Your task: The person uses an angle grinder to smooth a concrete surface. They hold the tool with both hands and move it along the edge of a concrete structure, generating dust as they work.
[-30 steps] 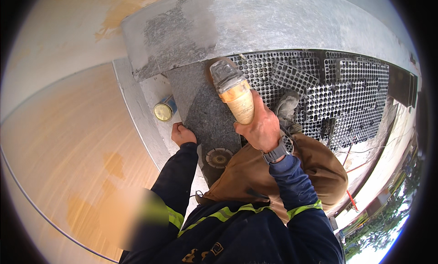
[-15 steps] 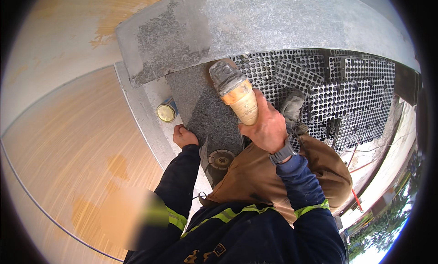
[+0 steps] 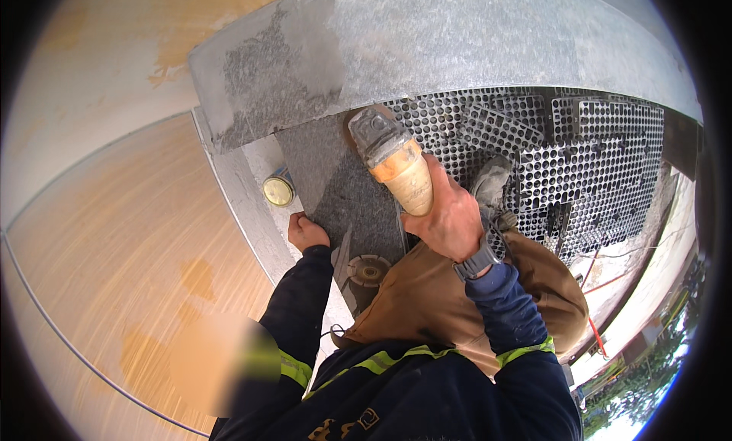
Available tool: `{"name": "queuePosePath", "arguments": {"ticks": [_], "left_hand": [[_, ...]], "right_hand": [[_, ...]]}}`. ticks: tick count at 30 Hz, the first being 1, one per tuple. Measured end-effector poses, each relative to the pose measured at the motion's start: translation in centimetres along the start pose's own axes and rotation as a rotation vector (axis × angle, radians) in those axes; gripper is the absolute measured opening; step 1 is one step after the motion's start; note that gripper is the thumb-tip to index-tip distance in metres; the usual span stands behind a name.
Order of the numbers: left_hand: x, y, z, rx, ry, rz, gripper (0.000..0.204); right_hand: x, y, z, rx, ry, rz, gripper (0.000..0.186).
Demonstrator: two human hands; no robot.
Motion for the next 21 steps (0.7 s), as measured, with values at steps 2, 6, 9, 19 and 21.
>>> {"name": "queuePosePath", "arguments": {"ticks": [2,6,9,19,21], "left_hand": [[0.01,0.00,-0.04,0.004,-0.021,-0.009,0.032],[0.01,-0.06,-0.20,0.005,-0.022,0.000,0.033],[0.07,-0.05,-0.36,0.013,0.002,0.011,0.033],[0.06,-0.08,-0.41,0.043,-0.033,0.010,0.032],[0.07,-0.04,-0.49,0.048,-0.035,-0.001,0.032]], "right_hand": [[-0.12,0.10,-0.03,-0.010,0.003,0.007,0.083],[-0.23,0.18,0.11,0.012,0.011,-0.014,0.082],[-0.39,-0.04,0.23,-0.001,0.015,-0.029,0.082],[-0.44,0.11,-0.18,0.002,-0.006,-0.016,0.078],[-0.42,0.05,-0.28,0.001,-0.011,-0.010,0.077]]}}
Point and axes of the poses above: each hand's wrist, its own y-axis towards the middle knuckle, its own x-axis out of the palm, z = x × y, the point moved 2 cm from there along y, towards the middle knuckle, and after that the axes turned 10 degrees about y, right-handed, at the moved point
